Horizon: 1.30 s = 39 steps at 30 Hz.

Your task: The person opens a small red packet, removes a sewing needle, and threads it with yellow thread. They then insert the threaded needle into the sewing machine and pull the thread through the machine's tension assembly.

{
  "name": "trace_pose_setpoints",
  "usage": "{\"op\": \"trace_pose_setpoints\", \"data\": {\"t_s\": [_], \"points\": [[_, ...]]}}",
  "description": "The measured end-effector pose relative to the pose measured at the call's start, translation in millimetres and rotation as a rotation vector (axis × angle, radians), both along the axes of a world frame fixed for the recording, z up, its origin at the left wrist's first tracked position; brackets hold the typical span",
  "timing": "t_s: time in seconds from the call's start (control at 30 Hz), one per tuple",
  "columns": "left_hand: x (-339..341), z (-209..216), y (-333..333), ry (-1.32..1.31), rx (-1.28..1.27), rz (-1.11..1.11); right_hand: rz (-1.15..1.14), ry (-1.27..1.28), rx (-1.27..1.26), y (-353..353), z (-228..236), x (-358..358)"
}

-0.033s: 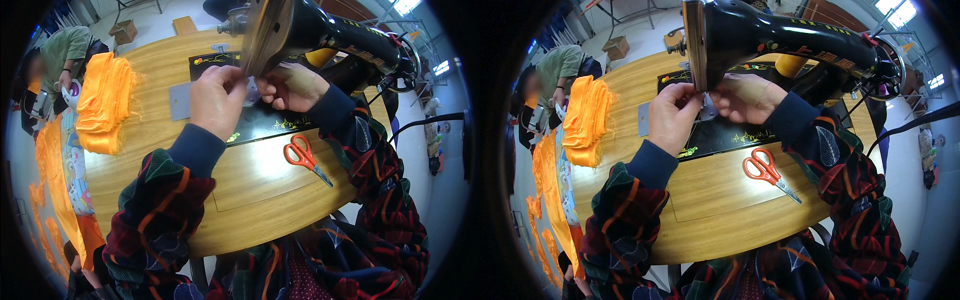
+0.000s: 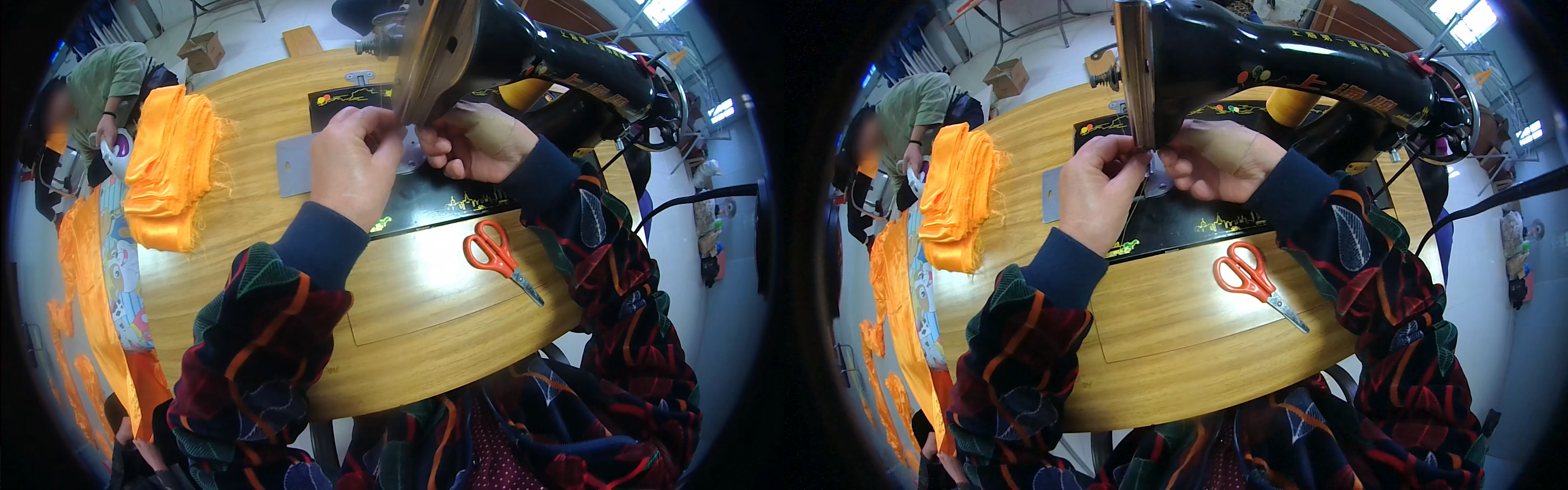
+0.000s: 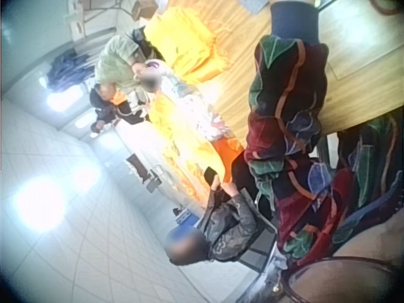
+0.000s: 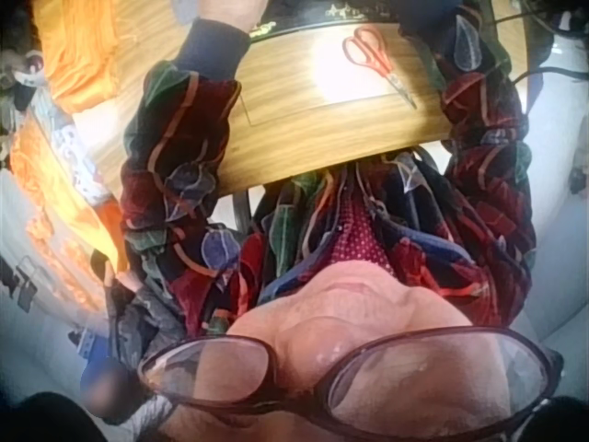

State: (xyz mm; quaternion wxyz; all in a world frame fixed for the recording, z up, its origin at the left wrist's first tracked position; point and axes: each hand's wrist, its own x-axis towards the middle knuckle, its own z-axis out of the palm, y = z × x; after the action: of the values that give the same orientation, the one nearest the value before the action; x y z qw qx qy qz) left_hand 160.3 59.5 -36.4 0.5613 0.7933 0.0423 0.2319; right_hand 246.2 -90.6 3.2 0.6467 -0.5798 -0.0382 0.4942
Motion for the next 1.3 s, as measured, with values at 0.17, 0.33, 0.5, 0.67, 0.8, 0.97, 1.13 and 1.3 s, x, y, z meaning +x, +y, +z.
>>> {"op": "trace_pose_setpoints", "data": {"t_s": [0.17,0.33,0.5,0.67,0.8,0.97,1.13,1.3], "points": [[0,1,0,0.009,0.001,-0.014,0.076,-0.246,-0.029,-1,0,2],[0,0,-1,0.009,0.004,-0.008,0.039,-0.7,-0.099,-4,-4,-1],[1,-2,0,-0.029,0.092,0.006,0.013,-0.794,0.024,-4,-10,0],[2,-3,0,-0.066,0.127,0.004,-0.097,-0.509,0.052,-6,-11,-5],[2,-2,1,-0.073,0.159,0.007,-0.092,-0.338,0.109,-7,-10,-5],[1,1,-1,-0.014,0.119,-0.001,-0.118,-0.332,0.109,-5,-8,-7],[0,1,0,-0.013,0.144,0.005,-0.133,-0.469,0.032,-2,-5,-12],[0,-3,0,-0.043,0.07,-0.007,-0.095,-0.524,-0.001,-3,-3,-11]]}}
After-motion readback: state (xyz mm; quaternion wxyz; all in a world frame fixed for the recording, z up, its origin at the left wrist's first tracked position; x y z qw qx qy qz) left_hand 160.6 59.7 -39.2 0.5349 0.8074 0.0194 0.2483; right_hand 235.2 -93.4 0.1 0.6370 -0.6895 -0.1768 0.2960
